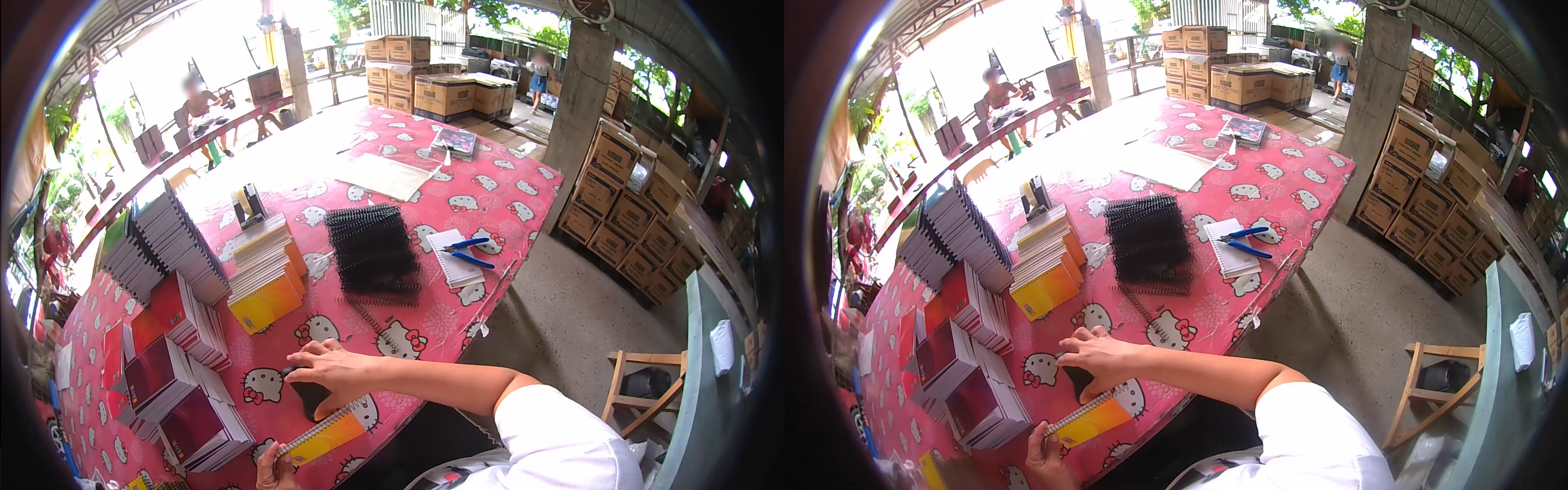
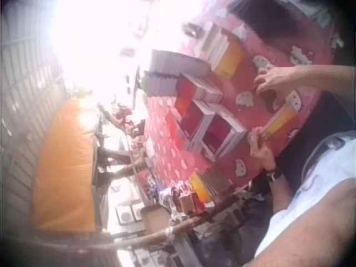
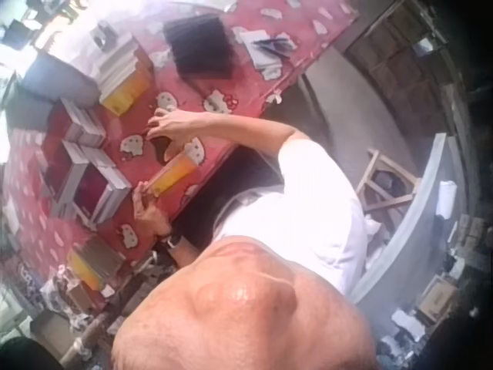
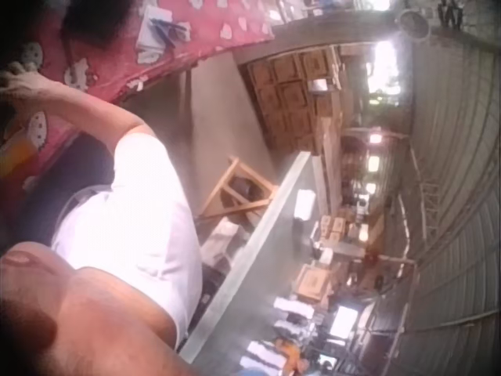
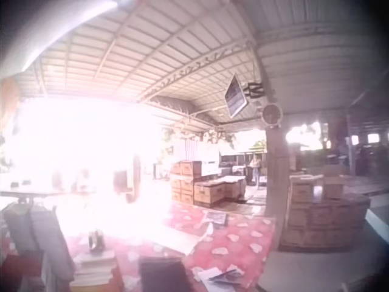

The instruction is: The person inserts a spiral binding through the punched holes of a notebook cover and pages by hand, then crimps the ends of the wire.

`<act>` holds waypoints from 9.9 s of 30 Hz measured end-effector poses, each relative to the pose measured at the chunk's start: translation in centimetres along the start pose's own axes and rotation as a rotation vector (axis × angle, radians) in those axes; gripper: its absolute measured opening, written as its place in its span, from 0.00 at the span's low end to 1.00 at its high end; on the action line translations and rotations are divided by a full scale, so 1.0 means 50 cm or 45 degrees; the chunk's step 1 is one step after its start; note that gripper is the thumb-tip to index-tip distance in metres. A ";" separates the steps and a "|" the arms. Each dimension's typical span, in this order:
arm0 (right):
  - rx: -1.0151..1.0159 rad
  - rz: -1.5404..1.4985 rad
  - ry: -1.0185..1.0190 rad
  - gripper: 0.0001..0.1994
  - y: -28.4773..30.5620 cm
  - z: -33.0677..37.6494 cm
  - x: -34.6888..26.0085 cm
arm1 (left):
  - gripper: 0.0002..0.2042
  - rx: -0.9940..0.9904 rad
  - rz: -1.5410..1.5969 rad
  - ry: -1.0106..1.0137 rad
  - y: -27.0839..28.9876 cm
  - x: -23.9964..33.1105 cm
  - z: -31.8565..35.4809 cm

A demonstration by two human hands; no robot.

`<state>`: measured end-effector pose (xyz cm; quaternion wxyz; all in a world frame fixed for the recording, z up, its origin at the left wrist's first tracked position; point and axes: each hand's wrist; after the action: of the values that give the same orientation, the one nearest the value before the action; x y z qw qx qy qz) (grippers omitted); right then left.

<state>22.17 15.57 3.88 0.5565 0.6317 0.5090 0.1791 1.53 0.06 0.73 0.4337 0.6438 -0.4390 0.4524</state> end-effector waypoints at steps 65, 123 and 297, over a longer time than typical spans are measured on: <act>0.050 -0.683 -0.164 0.22 0.053 0.006 -0.098 | 0.15 1.322 -0.208 -0.370 0.434 0.144 0.073; 0.176 0.079 -0.883 0.12 0.027 0.086 0.220 | 0.08 -0.141 -0.894 -0.505 -0.068 0.079 0.015; 0.067 -0.565 0.147 0.08 -0.006 -0.023 -0.231 | 0.13 0.205 0.359 -0.165 -0.024 0.054 0.028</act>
<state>16.27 6.40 7.90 0.5356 0.5071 0.6711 0.0749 3.52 -1.45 2.84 0.2837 0.6364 -0.5143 0.5000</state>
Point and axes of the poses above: each hand's wrist, its own z-axis away from the middle knuckle, its own y-axis out of the back of the hand, x = y × z, and after that the axes turned 10 degrees about -x, right-handed
